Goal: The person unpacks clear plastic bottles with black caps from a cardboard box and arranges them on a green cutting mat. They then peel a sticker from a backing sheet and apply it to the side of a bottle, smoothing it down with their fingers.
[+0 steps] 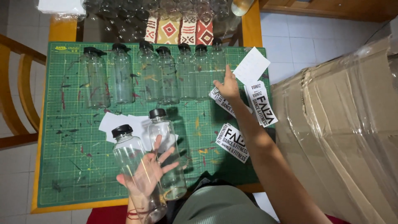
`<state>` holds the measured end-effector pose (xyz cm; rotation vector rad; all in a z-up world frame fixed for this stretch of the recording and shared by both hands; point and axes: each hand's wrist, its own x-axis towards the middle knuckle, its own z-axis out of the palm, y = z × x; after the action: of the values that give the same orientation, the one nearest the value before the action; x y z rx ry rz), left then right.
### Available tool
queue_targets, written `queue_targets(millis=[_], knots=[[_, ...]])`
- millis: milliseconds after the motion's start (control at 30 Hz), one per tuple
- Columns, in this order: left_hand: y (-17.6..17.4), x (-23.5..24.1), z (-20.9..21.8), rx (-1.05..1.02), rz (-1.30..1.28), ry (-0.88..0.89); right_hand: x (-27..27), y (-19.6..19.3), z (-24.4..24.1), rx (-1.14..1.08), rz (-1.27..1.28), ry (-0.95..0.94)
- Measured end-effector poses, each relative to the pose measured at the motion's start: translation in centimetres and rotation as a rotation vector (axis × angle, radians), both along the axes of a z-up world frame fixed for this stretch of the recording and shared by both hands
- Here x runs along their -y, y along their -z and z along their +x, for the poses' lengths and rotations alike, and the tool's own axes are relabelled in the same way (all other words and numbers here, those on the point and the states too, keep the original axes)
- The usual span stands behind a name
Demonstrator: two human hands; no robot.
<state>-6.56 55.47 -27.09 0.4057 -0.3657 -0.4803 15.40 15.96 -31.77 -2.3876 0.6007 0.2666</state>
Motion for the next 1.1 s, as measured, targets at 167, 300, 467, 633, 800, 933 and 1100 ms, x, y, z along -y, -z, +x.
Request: queue_targets(millis=[167, 300, 467, 633, 800, 933, 1100], knots=[[0.0, 0.1, -0.2, -0.044, -0.014, -0.017, 0.2, 4.1, 1.4, 0.04, -0.01, -0.046], [0.5, 0.3, -0.3, -0.074, 0.006, -0.025, -2.2, -0.3, 0.9, -0.06, 0.025, -0.061], [0.3, 0.3, -0.5, -0.14, 0.057, -0.063, -4.2, -5.8, -1.9, -0.152, 0.128, -0.282], [1.0, 0.1, -0.9, -0.099, 0.039, -0.092, -1.0, 6.8, -2.8, 0.309, -0.425, -0.631], [0.9, 0.1, -0.8, -0.105, 0.04, -0.095, -1.4, 8.3, -1.6, 0.592, -0.539, -0.62], [1.1, 0.0, -0.7, -0.106, 0.028, -0.086, -3.3, 3.7, 0.3, 0.125, -0.285, -0.492], [1.3, -0.2, -0.9, -0.118, 0.005, -0.087, -3.6, 1.6, -0.1, -0.021, -0.169, -0.436]])
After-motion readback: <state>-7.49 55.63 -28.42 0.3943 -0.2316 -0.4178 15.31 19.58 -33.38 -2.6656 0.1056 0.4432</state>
